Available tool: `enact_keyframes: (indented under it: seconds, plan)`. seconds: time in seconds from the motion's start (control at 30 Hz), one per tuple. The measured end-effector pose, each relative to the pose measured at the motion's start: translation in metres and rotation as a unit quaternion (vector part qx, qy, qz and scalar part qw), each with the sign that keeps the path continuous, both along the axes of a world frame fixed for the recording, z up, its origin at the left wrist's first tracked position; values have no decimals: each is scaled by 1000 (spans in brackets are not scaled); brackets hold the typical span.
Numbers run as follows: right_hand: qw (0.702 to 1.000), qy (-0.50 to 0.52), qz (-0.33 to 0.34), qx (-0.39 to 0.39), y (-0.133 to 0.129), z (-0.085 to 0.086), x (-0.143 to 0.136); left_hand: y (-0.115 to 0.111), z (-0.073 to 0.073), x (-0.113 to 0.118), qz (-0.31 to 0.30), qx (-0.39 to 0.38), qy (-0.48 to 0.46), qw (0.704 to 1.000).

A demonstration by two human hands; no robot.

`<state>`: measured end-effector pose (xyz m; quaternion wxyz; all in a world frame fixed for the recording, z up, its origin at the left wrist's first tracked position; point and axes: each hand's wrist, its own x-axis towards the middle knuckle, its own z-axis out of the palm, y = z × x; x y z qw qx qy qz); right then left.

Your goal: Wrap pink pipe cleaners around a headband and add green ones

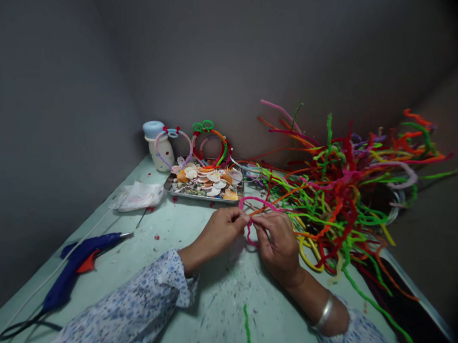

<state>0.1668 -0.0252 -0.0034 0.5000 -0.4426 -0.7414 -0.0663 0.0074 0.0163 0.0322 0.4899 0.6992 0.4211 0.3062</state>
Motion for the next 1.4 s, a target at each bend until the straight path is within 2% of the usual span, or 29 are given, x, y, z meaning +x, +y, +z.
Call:
enact_keyframes:
  seconds: [0.27, 0.4, 0.5, 0.67, 0.83, 1.2, 1.4]
  plan:
    - [1000, -1, -1, -4, -1, 0, -1, -2, 3, 1, 3, 9, 17, 1000]
    - [1000, 11, -7, -4, -1, 0, 0, -1, 6, -1, -41, 12, -12, 999]
    - [1000, 21, -10, -8, -1, 0, 0, 1, 6, -5, -70, 93, 25, 993]
    - [1000, 27, -4, -14, -2, -1, 0, 4, 0, -8, -38, 269, 97, 958]
    - [999, 32, 0, -24, -2, -1, -1, 8, -5, -10, -28, 341, 94, 935]
    - [999, 43, 4, -21, -2, -1, 0, 12, -7, -9, -24, 401, 63, 914]
    - [999, 36, 5, -17, -1, -1, 0, 13, -9, -9, -29, 390, 53, 919]
